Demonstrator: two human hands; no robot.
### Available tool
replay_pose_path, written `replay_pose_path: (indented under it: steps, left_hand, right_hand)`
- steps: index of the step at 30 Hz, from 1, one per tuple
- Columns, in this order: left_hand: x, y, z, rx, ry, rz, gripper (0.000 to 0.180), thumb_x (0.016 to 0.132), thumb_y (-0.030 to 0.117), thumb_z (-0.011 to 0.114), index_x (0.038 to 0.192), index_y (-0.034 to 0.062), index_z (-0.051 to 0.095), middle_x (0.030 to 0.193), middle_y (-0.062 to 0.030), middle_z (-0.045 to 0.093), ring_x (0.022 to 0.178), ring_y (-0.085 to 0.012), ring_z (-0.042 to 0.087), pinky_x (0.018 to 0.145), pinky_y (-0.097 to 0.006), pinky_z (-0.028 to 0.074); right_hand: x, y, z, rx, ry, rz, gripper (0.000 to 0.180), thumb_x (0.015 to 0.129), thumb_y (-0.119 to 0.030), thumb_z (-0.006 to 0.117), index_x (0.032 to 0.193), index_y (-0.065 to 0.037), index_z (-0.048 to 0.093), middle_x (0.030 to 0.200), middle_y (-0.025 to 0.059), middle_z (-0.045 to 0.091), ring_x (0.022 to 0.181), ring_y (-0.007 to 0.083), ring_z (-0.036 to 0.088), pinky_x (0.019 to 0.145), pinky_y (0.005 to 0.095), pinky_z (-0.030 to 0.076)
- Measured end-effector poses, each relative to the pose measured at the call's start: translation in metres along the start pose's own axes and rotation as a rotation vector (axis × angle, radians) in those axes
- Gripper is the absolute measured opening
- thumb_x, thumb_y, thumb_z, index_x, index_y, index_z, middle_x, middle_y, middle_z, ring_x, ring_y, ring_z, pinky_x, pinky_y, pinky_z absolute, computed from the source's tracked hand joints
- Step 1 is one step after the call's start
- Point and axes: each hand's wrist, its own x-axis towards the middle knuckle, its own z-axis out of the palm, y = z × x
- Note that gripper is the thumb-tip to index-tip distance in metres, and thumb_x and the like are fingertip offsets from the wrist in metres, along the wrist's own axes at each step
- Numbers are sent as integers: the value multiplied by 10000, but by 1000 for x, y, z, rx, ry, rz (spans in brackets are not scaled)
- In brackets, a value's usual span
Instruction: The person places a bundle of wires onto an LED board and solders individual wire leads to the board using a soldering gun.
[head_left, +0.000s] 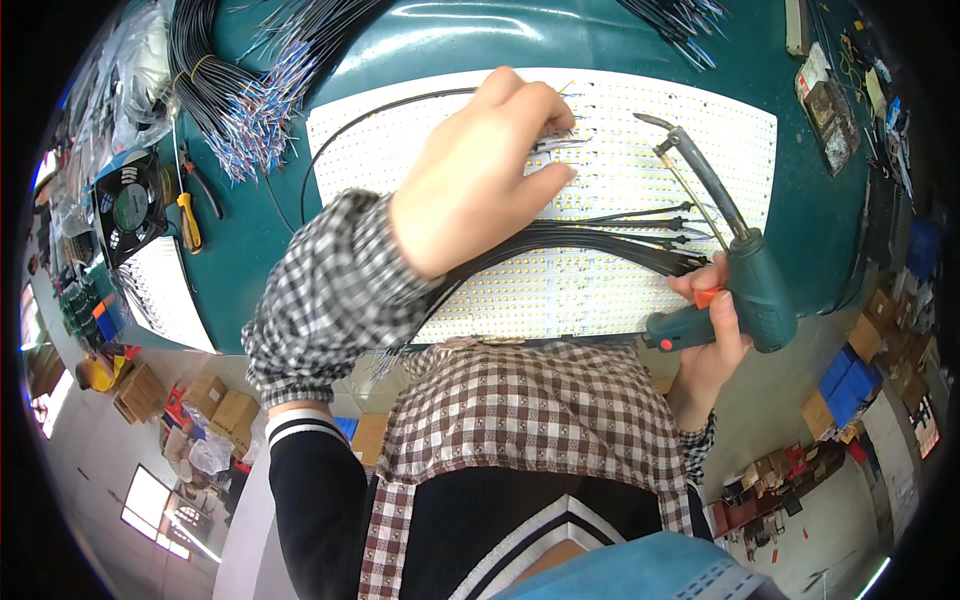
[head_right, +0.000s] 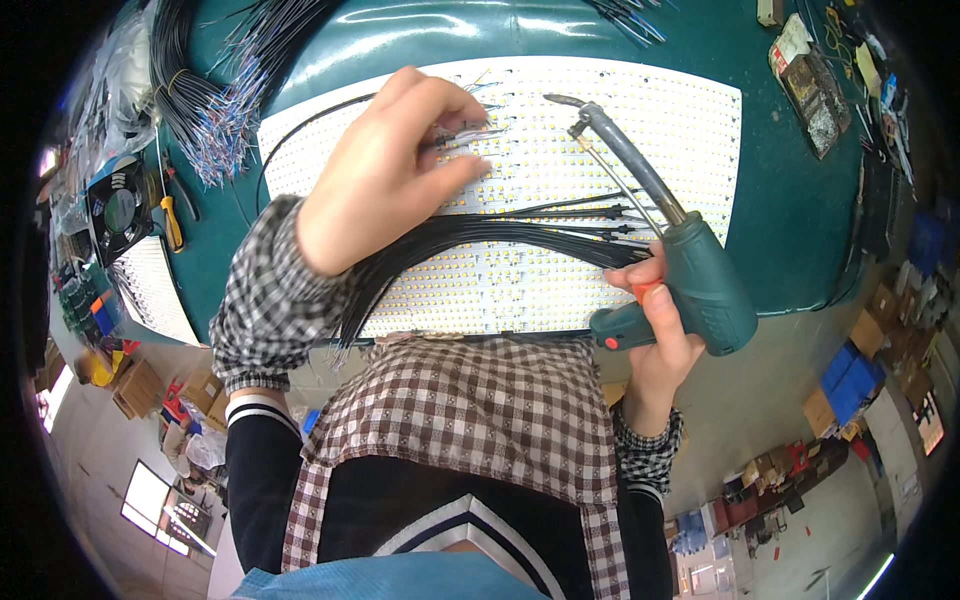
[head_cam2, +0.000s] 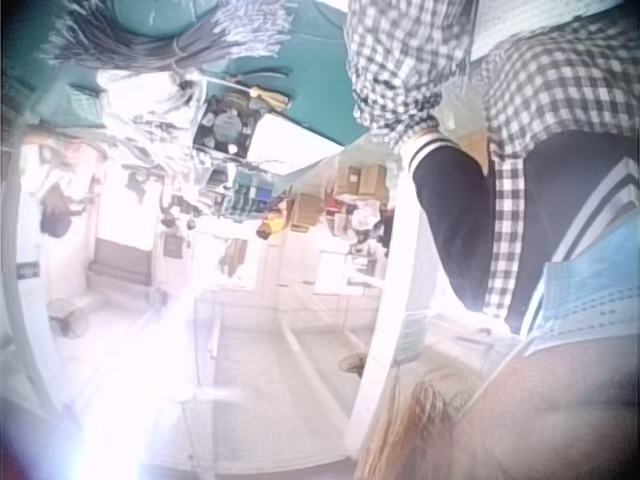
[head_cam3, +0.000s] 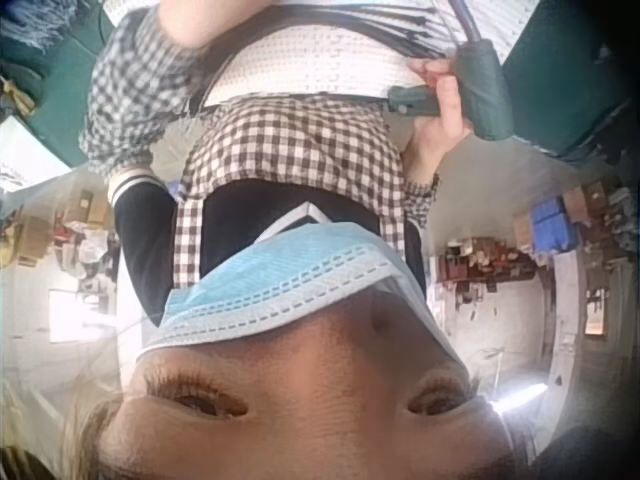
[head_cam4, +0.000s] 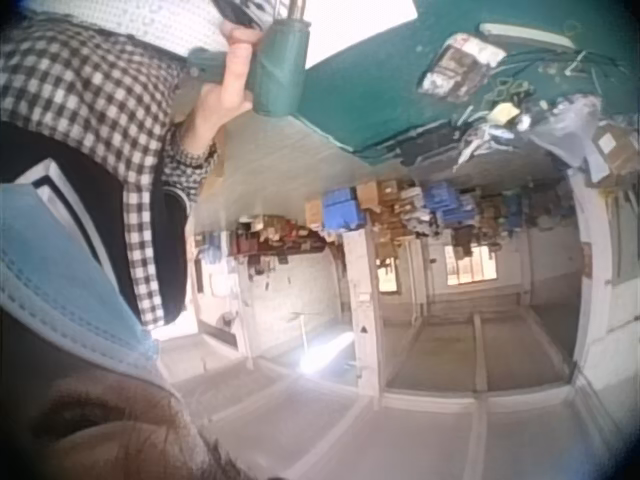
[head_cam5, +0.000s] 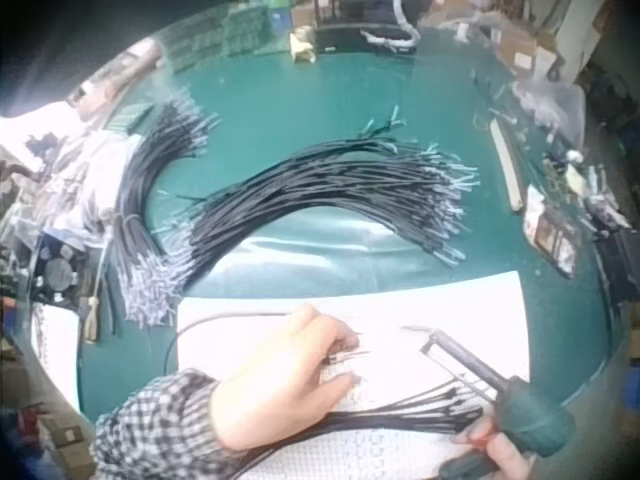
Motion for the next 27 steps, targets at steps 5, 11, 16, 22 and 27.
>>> replay_pose_path:
  steps: [5, 11, 16, 22, 27]
  left_hand:
    - [-41, -17, -65, 37, -40, -123, 158, 767, 52, 629, 903, 11, 560, 822, -67, 569, 659, -135, 521, 575, -249, 427]
    - [-56, -30, -107, 517, 205, -291, 142, 763, 27, 628, 900, 2, 600, 880, -93, 607, 776, -197, 598, 669, -274, 457]
    - [-45, 9, -40, 303, 72, 203, 198, 736, 12, 603, 930, 39, 576, 891, -133, 566, 820, -319, 563, 708, -378, 464]
    - [5, -17, -15, 393, 230, 389, 147, 742, 82, 643, 878, 44, 603, 847, -80, 567, 790, -276, 543, 678, -342, 437]
    - [10, -27, -8, 355, 51, 422, 140, 715, 77, 650, 838, 73, 583, 833, -57, 549, 773, -249, 517, 650, -345, 415]
  right_hand:
    - [6, 8, -8, 101, -87, -38, 362, 857, -149, 530, 1148, 58, 477, 905, 124, 566, 784, 225, 588, 730, 381, 529]
    - [5, 13, -12, 112, -82, -19, 360, 870, -158, 516, 1154, 59, 471, 906, 126, 568, 791, 223, 592, 728, 376, 532]
    - [4, 14, -17, 116, -43, -46, 367, 845, -138, 519, 1130, 89, 475, 880, 136, 576, 773, 238, 614, 678, 389, 555]
    - [-6, 7, -17, 131, -42, -94, 366, 848, -129, 511, 1136, 91, 470, 890, 138, 576, 767, 236, 616, 666, 367, 559]
    - [-16, 5, -13, -71, -64, -11, 353, 869, -132, 496, 1157, 69, 469, 909, 123, 568, 806, 229, 605, 665, 331, 547]
